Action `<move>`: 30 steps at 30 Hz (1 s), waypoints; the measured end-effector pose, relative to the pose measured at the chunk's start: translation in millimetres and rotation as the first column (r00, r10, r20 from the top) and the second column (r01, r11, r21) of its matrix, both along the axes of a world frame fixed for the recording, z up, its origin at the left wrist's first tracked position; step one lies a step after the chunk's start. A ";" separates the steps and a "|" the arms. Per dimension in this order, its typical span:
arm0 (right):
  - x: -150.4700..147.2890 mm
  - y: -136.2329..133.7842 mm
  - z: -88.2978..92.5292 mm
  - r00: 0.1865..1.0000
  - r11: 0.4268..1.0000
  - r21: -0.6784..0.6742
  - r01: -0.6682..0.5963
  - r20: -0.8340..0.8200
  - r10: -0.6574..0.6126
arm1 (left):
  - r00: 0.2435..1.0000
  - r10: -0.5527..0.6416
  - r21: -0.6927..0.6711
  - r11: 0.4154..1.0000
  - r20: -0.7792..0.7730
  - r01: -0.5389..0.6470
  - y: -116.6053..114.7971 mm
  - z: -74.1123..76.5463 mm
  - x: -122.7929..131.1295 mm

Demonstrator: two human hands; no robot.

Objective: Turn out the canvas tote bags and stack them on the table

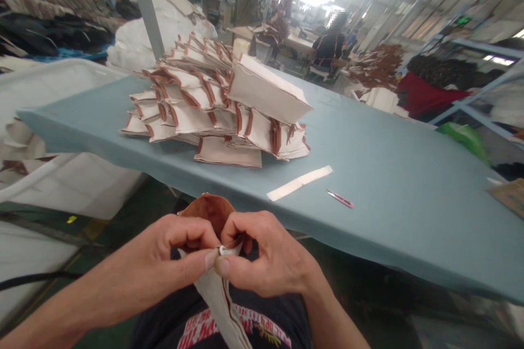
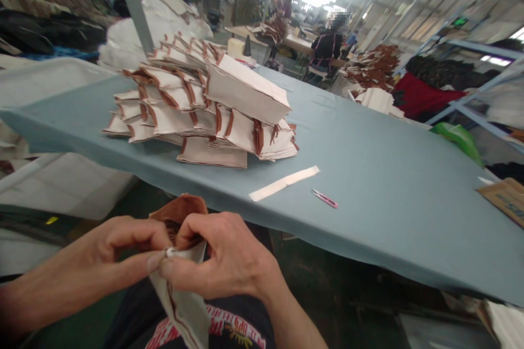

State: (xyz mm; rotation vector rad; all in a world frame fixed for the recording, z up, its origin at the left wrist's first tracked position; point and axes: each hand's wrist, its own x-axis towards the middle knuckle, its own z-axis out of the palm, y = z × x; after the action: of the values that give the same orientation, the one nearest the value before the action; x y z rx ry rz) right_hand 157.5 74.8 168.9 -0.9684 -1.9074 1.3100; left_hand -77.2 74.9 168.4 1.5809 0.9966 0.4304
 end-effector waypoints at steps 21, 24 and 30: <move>-3.4 0.2 -3.5 0.999 0.992 -0.121 -0.025 -0.025 0.022 | 0.996 0.081 -0.003 0.997 -0.037 -0.081 -9.4 -8.0 2.3; -3.4 -3.7 3.1 0.999 0.998 -0.056 0.016 0.033 -0.014 | 0.995 0.084 0.009 0.996 -0.051 -0.084 -10.6 -6.5 2.5; 1.0 -10.0 14.7 0.994 1.000 -0.004 0.008 0.105 -0.008 | 0.992 0.071 0.003 0.997 -0.101 -0.071 -16.7 -1.0 6.3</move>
State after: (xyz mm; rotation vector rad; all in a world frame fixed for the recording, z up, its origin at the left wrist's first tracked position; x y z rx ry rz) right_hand 158.5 64.8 183.6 -1.0651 -1.9784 1.2813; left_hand -70.9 58.3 167.4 1.5829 1.1325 0.4026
